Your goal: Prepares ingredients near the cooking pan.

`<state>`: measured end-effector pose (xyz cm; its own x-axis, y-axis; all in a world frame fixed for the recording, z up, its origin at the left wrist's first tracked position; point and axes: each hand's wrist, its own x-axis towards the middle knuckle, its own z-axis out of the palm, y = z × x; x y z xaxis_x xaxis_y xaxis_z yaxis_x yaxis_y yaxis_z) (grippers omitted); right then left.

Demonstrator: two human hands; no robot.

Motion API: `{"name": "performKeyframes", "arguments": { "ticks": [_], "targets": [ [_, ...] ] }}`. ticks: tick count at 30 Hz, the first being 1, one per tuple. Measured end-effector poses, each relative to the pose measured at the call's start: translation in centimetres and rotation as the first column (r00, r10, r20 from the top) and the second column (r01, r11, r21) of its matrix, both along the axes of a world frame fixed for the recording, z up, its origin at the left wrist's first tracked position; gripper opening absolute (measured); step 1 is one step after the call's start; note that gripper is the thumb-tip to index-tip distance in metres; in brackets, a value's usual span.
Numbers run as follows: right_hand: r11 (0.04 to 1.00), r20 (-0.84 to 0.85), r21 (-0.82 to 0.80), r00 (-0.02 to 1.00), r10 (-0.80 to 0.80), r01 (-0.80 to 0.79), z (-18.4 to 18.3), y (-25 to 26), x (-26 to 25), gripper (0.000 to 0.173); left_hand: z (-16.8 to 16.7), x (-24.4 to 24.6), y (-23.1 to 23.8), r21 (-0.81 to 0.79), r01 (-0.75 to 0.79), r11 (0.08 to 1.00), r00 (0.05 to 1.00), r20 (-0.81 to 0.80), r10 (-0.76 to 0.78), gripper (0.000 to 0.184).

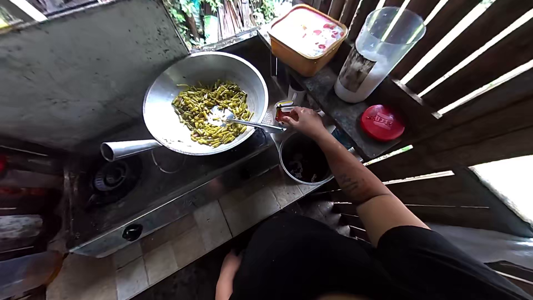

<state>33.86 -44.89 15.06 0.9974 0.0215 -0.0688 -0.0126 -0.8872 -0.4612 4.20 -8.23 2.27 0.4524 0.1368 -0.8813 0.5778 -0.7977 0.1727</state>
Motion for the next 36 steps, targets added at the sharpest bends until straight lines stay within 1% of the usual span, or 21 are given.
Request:
{"name": "performKeyframes", "arguments": {
  "ticks": [1,3,6,7,9,11,12,14,18,21,23,24,27,29,30,31,32,33,34,35,36],
  "targets": [
    [0.999,0.002,-0.038,1.0,-0.027,0.027,0.6,0.5,0.3,0.052,0.1,0.0,0.0,0.001,-0.013,1.0,1.0,0.025,0.013,0.049],
    [0.989,-0.038,-0.113,0.995,-0.096,0.091,1.9,1.7,1.1,0.047,0.1,-0.2,0.3,0.004,-0.013,1.0,0.999,0.032,0.013,0.05],
    [0.973,-0.193,-0.209,0.971,-0.138,0.096,3.4,3.0,2.2,0.035,-0.4,-1.0,1.1,0.011,-0.041,0.999,0.998,0.042,0.041,0.051],
    [0.97,-0.24,-0.231,0.962,-0.134,0.077,3.8,3.1,2.5,0.037,-1.6,-1.6,1.7,0.021,-0.059,0.998,0.996,0.062,0.058,0.052],
    [0.963,-0.28,-0.26,0.95,-0.141,0.066,4.4,3.0,2.6,0.054,-5.0,-3.5,3.2,0.041,-0.081,0.996,0.992,0.101,0.076,0.054],
    [0.952,-0.285,-0.295,0.944,-0.166,0.079,4.8,3.3,2.3,0.068,-7.0,-5.2,4.2,0.052,-0.07,0.996,0.994,0.084,0.066,0.056],
    [0.949,-0.277,-0.302,0.945,-0.173,0.086,4.5,3.5,2.4,0.071,-7.3,-5.7,4.5,0.059,-0.06,0.996,0.996,0.068,0.056,0.056],
    [0.956,-0.249,-0.285,0.957,-0.147,0.072,3.7,3.3,3.1,0.068,-6.4,-6.3,4.5,0.054,-0.073,0.996,0.997,0.04,0.071,0.055],
    [0.987,-0.24,-0.157,0.971,-0.016,-0.023,2.1,1.8,4.3,0.041,-4.0,-6.6,4.2,0.052,-0.105,0.993,0.994,0.011,0.105,0.053],
    [0.992,-0.183,-0.122,0.982,-0.048,0.026,2.3,2.0,3.1,0.046,-4.3,-7.2,4.6,0.058,-0.104,0.993,0.994,0.019,0.103,0.053],
    [0.987,-0.171,-0.15,0.982,-0.085,0.059,3.0,2.6,2.1,0.041,-4.6,-7.4,4.9,0.047,-0.119,0.992,0.992,0.041,0.117,0.052],
    [0.982,-0.186,-0.182,0.979,-0.088,0.054,3.3,2.9,1.8,0.042,-5.4,-7.8,5.2,0.045,-0.116,0.992,0.992,0.049,0.114,0.052],
    [0.971,-0.311,-0.24,0.947,-0.081,0.005,3.6,3.6,1.3,0.05,-8.3,-9.2,6.5,0.04,-0.091,0.995,0.995,0.055,0.089,0.052],
    [0.972,-0.358,-0.236,0.931,-0.079,-0.008,3.8,3.9,1.8,0.051,-8.7,-9.8,6.8,0.05,-0.08,0.996,0.994,0.078,0.076,0.053],
    [0.971,-0.373,-0.24,0.925,-0.077,-0.016,4.0,4.1,2.3,0.051,-8.8,-10.3,6.7,0.063,-0.095,0.993,0.986,0.143,0.085,0.052],
    [0.968,-0.388,-0.251,0.919,-0.075,-0.027,4.1,4.2,2.9,0.052,-8.3,-11.0,6.3,0.071,-0.127,0.989,0.965,0.239,0.107,0.05],
    [0.963,-0.403,-0.264,0.913,-0.066,-0.048,4.1,4.3,3.6,0.052,-6.3,-10.9,5.7,0.072,-0.141,0.987,0.959,0.256,0.118,0.05],
    [0.959,-0.426,-0.272,0.903,-0.052,-0.073,4.4,4.5,4.0,0.051,-2.7,-9.1,5.4,0.015,-0.112,0.994,0.993,0.032,0.111,0.053],
    [0.951,-0.452,-0.29,0.891,-0.041,-0.104,5.0,5.0,4.0,0.048,-1.4,-8.4,5.5,-0.015,-0.111,0.994,0.992,-0.069,0.11,0.055],
    [0.941,-0.477,-0.312,0.878,-0.032,-0.135,5.9,5.6,3.7,0.043,-2.9,-9.7,5.7,-0.002,-0.155,0.988,0.987,0.031,0.155,0.053],
    [0.931,-0.493,-0.33,0.869,-0.029,-0.156,6.5,6.0,3.5,0.038,-6.7,-11.8,6.3,0.038,-0.201,0.979,0.956,0.225,0.187,0.05]
  ]
}}
